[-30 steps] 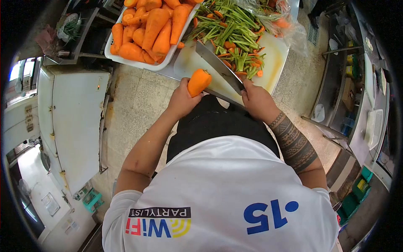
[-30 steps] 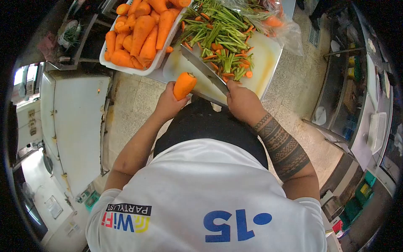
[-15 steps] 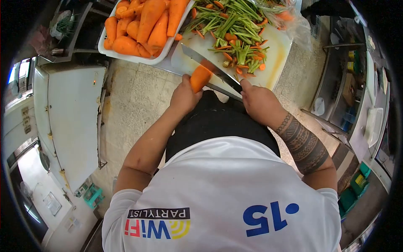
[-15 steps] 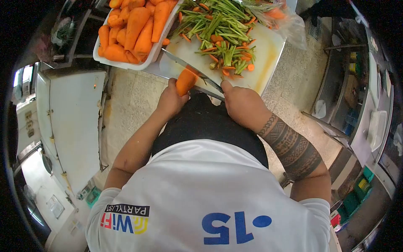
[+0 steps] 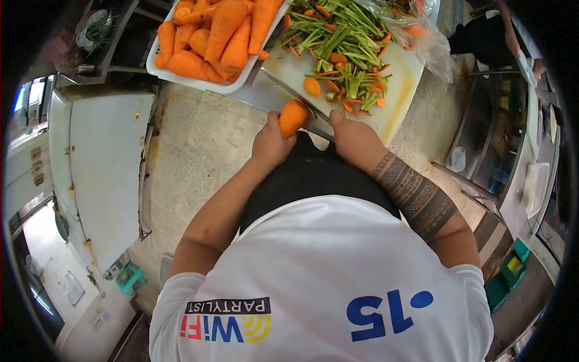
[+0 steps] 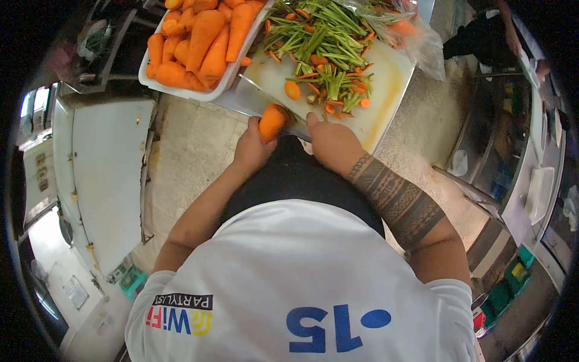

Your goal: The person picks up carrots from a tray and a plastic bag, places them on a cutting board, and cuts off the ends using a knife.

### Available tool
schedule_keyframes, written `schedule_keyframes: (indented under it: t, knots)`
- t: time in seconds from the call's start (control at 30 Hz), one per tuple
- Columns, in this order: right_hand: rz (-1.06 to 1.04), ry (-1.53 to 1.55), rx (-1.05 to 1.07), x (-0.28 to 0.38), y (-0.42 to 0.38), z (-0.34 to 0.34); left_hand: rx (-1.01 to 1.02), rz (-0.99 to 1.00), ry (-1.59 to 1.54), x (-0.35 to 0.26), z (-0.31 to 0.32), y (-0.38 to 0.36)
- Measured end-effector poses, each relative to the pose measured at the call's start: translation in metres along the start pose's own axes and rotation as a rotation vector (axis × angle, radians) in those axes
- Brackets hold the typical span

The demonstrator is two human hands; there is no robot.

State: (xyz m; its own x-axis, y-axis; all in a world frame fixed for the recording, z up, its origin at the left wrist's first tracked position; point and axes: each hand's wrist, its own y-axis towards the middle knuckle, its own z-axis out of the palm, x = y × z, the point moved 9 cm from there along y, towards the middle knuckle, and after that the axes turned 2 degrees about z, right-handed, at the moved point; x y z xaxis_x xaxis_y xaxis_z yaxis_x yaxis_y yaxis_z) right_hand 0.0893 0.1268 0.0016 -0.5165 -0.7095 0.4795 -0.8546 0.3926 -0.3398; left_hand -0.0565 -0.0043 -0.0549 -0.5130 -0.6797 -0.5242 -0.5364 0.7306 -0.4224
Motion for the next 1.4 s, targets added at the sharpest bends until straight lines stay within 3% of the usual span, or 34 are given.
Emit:
schedule_keyframes:
  t: [0.07,0.17,0.23,0.43,0.47,0.57,0.67,0.77,0.9,1.0,1.13,1.2,1.3,1.4]
  knots:
    - [0.033,0.003,0.001,-0.013,0.004,-0.007,-0.045,0.077,-0.121,0.007,0.002,-0.002]
    - [-0.004,0.069,-0.215,-0.035,0.002,-0.018,-0.103,0.135,-0.261,0.003,-0.016,-0.008]
    - [0.064,0.047,-0.175,-0.052,0.003,-0.023,-0.154,0.153,-0.32,-0.004,-0.044,-0.012]
    - [0.208,0.016,-0.142,-0.042,0.003,-0.025,-0.426,0.179,-0.279,-0.025,-0.186,0.008]
    - [0.221,0.029,-0.145,-0.044,0.003,-0.023,-0.567,0.196,-0.105,-0.02,-0.211,0.018]
    - [0.202,0.025,-0.169,-0.043,0.003,-0.026,-0.586,0.231,-0.185,-0.028,-0.285,0.046]
    - [0.278,-0.027,-0.117,-0.033,0.004,-0.031,-0.611,0.107,-0.076,-0.022,-0.32,0.08]
    - [0.288,-0.047,-0.131,-0.033,0.004,-0.029,-0.66,0.296,0.187,-0.021,-0.306,0.112]
    - [0.302,-0.065,-0.159,-0.029,0.002,-0.031,-0.656,0.319,0.227,-0.003,-0.265,0.135]
    - [0.298,-0.052,-0.18,-0.032,0.0,-0.028,-0.726,0.361,0.261,-0.016,-0.283,0.125]
    - [0.288,-0.042,-0.206,-0.028,-0.002,-0.037,-0.719,0.645,0.196,-0.097,-0.305,0.127]
    - [0.287,-0.055,-0.206,-0.029,-0.001,-0.036,-0.584,0.808,0.053,-0.153,-0.296,0.137]
    - [0.297,-0.089,-0.191,-0.032,0.002,-0.029,-0.331,1.013,-0.137,-0.236,-0.242,0.169]
    - [0.303,-0.084,-0.193,-0.03,0.002,-0.028,-0.107,1.047,-0.1,-0.317,-0.174,0.188]
